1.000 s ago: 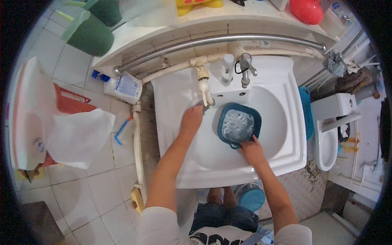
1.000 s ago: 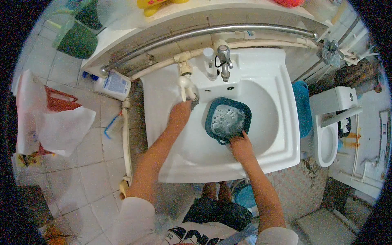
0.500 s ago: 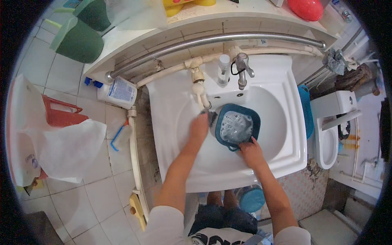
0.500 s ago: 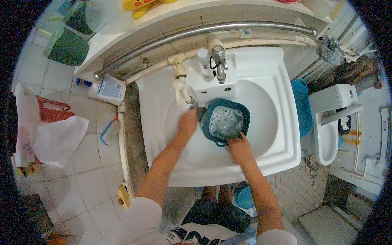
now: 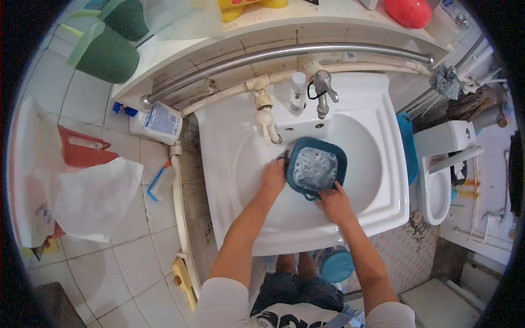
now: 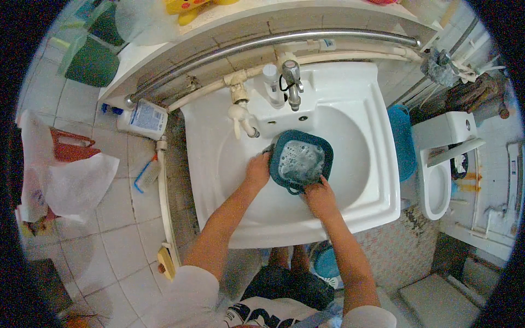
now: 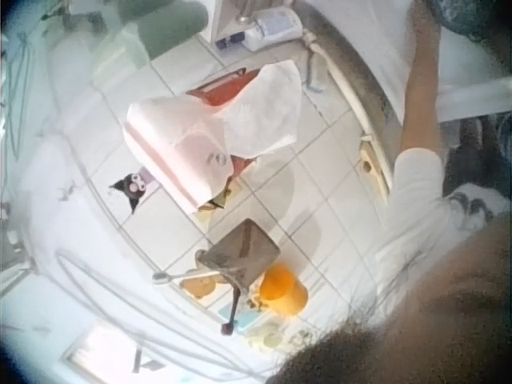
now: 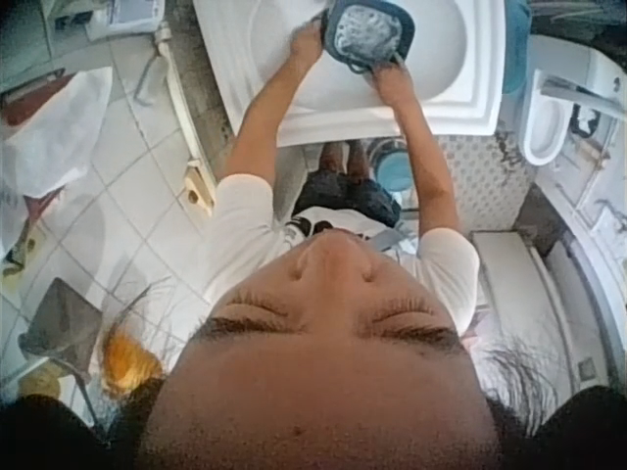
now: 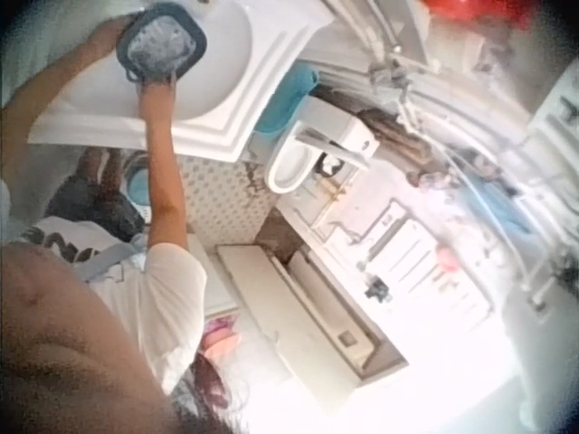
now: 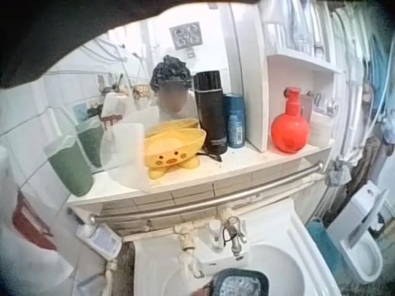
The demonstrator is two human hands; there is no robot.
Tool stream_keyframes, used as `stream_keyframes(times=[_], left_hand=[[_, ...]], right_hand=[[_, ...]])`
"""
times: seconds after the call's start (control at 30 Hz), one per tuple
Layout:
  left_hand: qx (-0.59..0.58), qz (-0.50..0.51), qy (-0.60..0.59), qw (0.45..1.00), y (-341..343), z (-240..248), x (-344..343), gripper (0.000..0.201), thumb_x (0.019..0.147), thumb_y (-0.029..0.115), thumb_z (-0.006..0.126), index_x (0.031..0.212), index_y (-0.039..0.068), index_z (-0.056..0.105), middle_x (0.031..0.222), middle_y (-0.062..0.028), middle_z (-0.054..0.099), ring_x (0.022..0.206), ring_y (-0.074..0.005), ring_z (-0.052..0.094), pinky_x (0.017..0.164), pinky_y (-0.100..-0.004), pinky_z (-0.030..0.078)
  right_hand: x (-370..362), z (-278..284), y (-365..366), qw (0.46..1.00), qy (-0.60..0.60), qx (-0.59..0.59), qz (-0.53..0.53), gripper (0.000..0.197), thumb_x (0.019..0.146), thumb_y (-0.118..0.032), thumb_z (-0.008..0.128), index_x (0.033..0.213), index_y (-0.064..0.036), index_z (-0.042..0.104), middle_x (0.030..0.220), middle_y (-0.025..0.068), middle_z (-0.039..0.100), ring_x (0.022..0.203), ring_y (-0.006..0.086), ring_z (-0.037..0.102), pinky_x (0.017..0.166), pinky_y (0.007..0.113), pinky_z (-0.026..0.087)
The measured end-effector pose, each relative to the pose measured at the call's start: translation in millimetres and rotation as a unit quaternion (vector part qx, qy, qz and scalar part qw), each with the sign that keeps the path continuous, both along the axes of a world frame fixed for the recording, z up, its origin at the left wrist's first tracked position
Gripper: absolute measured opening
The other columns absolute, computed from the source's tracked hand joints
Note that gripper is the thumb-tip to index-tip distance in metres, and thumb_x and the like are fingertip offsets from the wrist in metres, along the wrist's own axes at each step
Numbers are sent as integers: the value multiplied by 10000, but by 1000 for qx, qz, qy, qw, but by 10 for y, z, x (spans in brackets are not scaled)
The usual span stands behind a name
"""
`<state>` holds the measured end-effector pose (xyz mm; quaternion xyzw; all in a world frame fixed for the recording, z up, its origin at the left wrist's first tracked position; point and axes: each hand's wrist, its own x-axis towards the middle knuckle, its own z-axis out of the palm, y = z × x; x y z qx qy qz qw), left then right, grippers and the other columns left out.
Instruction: The person washes a rag in a small tub filled with water and soap inside a sink, and then uses the rag to wipe the surfaces of the sink.
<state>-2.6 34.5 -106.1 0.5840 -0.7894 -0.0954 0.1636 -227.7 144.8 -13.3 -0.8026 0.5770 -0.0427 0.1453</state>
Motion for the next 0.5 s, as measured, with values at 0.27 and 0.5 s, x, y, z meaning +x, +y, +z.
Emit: stream_keyframes(times=[0.27, 0.5], left_hand=[[-138, -86, -102, 981, -388, 506, 417, 152, 834, 155, 537, 948, 61, 570, 761, -161, 586, 705, -325, 592, 624, -459, 463], [-41, -93, -166, 981, -392, 406, 439, 152, 808, 122, 522, 954, 90, 552, 812, -98, 570, 755, -251, 584, 656, -397, 468]], right_hand=[[-64, -8, 45, 999, 29, 18, -7, 287, 865, -316, 521, 970, -75, 634, 909, 101, 654, 945, 234, 602, 1054, 414, 283], [-36, 9, 15, 999, 12, 41, 13, 306, 872, -308, 503, 1025, -70, 617, 924, 106, 651, 956, 236, 599, 1057, 418, 278]])
